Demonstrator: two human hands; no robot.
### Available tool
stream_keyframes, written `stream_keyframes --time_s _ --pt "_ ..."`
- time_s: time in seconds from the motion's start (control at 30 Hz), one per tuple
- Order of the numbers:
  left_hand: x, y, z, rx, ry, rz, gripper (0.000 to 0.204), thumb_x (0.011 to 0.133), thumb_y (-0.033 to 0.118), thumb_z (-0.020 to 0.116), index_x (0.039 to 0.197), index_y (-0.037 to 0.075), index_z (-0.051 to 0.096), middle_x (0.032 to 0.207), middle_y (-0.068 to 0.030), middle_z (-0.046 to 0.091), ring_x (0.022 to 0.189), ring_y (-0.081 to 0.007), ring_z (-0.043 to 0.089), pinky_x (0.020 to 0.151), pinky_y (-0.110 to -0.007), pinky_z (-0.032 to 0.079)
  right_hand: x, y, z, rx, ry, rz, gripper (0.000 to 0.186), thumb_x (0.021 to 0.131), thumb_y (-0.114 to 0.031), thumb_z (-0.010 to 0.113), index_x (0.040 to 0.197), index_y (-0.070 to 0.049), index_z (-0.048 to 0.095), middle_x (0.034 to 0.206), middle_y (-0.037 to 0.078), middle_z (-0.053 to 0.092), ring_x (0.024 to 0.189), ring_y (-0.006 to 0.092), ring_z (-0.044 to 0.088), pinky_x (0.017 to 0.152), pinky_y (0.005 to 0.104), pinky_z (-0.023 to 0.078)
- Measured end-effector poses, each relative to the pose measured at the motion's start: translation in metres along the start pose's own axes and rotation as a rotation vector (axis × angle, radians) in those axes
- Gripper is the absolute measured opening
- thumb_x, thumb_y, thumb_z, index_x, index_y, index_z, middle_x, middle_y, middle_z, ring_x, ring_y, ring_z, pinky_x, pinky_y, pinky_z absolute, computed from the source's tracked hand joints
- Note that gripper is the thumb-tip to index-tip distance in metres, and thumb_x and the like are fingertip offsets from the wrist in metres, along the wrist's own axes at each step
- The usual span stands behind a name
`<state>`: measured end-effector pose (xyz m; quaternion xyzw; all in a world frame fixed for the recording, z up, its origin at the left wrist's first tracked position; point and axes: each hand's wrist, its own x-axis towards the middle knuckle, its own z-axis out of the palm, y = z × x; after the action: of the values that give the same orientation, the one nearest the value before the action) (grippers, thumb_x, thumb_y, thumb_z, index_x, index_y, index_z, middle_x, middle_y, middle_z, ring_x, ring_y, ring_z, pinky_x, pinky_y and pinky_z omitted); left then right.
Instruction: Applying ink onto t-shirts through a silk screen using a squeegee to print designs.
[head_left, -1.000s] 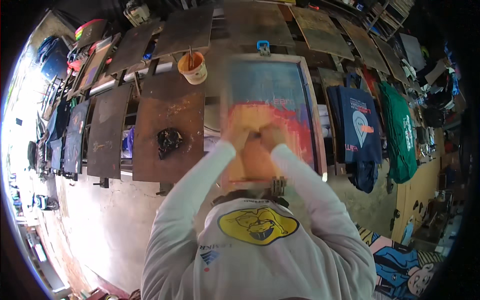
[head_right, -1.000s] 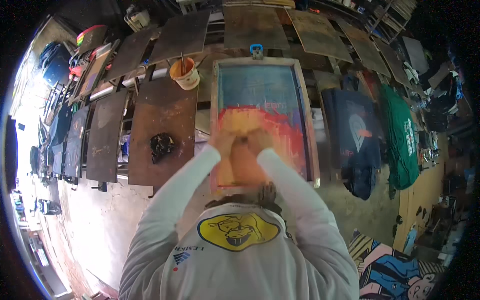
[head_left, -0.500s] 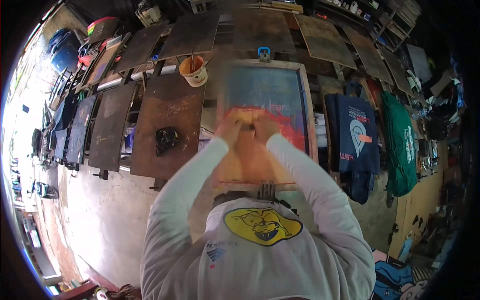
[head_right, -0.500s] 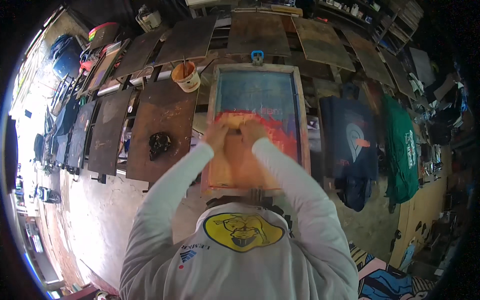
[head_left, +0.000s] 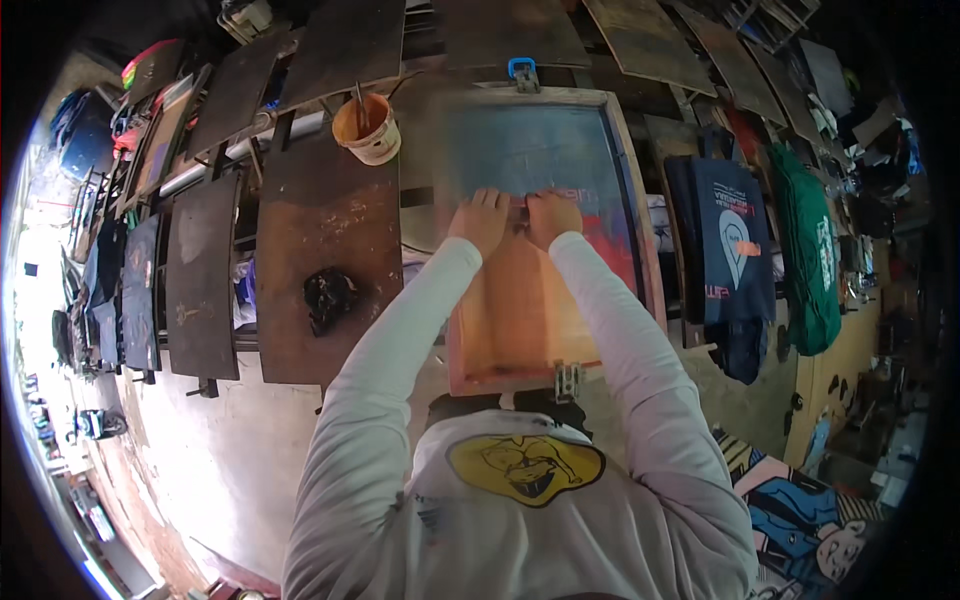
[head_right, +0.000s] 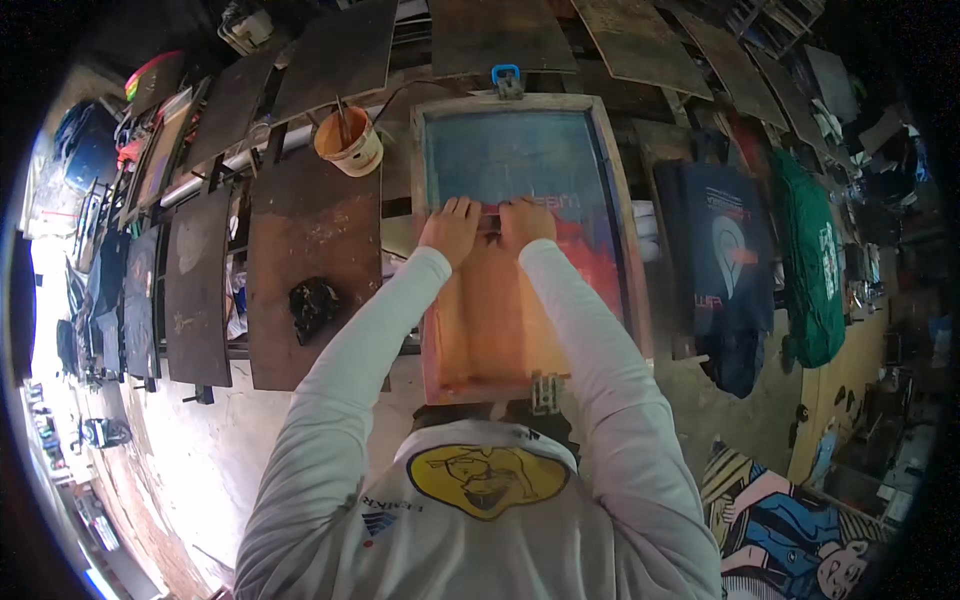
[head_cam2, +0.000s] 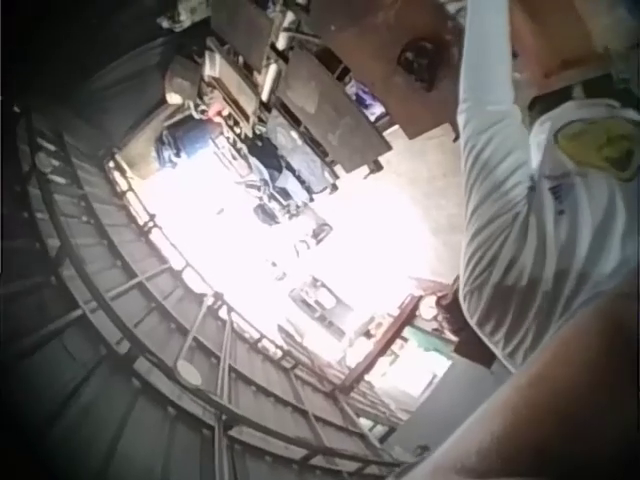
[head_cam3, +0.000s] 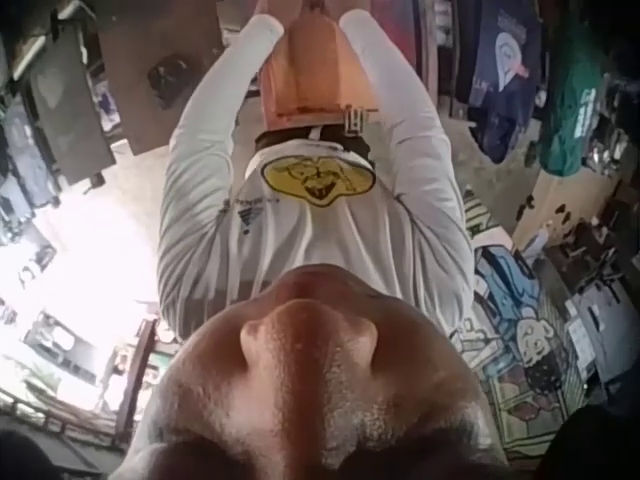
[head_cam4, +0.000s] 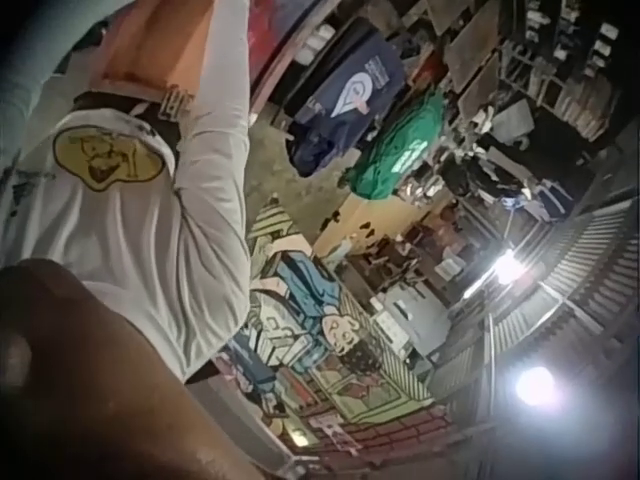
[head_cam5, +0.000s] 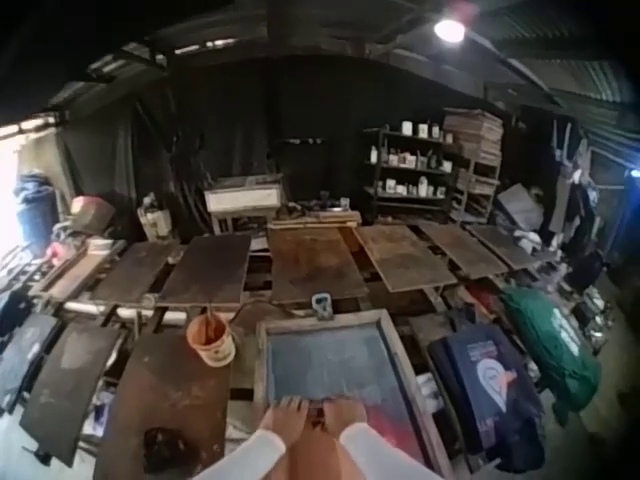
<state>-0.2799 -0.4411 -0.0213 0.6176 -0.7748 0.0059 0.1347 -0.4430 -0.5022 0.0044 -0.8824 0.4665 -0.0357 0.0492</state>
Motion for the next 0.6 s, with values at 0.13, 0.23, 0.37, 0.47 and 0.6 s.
stream_keyframes --time_s 0.13,0.23,0.37,0.47,0.6 --pt "-0.049 0.006 0.021 0.095 0.091 0.052 0.026 0.085 0.021 0.059 0.108 0.009 0.060 0.112 -0.0080 0.060 0.110 -0.0241 0.059 0.088 -0.039 0.053 -0.049 -0.014 0.043 0.016 0.106 0.059 0.024 0.068 -0.021 0.076 0.087 -0.009 0.067 0.097 0.009 0.068 0.097 0.0298 0.066 0.080 0.0433 0.056" --pt "-0.088 0.030 0.013 0.011 0.103 0.037 0.027 0.083 0.022 0.060 0.107 0.010 0.061 0.109 -0.0060 0.061 0.108 -0.0222 0.060 0.085 -0.037 0.054 -0.091 -0.030 0.029 0.017 0.103 0.040 0.023 0.067 -0.019 0.075 0.087 -0.009 0.067 0.098 0.009 0.067 0.097 0.0297 0.066 0.078 0.0413 0.055" --pt "-0.081 0.033 0.003 -0.025 0.033 -0.041 0.027 0.082 0.025 0.063 0.106 0.012 0.062 0.108 -0.0045 0.062 0.107 -0.0207 0.062 0.083 -0.036 0.056 -0.095 -0.027 0.027 0.052 0.081 -0.006 0.023 0.067 -0.022 0.076 0.085 -0.010 0.069 0.093 0.010 0.067 0.096 0.0302 0.066 0.076 0.0406 0.055" --pt "-0.047 0.014 -0.001 -0.053 -0.032 0.035 0.029 0.082 0.028 0.067 0.106 0.012 0.062 0.109 -0.0047 0.062 0.106 -0.0219 0.062 0.084 -0.037 0.056 -0.058 -0.019 0.012 0.056 -0.010 0.017 0.021 0.069 -0.025 0.077 0.083 -0.011 0.070 0.091 0.010 0.068 0.092 0.0317 0.067 0.076 0.0426 0.056" --pt "0.004 -0.016 -0.021 0.038 -0.105 0.027 0.034 0.083 0.031 0.070 0.108 0.011 0.061 0.110 -0.0055 0.063 0.108 -0.0239 0.062 0.085 -0.039 0.056 0.002 -0.014 -0.007 0.098 -0.051 0.022 0.022 0.072 -0.032 0.077 0.081 -0.013 0.072 0.090 0.011 0.070 0.088 0.0334 0.068 0.076 0.0457 0.056"
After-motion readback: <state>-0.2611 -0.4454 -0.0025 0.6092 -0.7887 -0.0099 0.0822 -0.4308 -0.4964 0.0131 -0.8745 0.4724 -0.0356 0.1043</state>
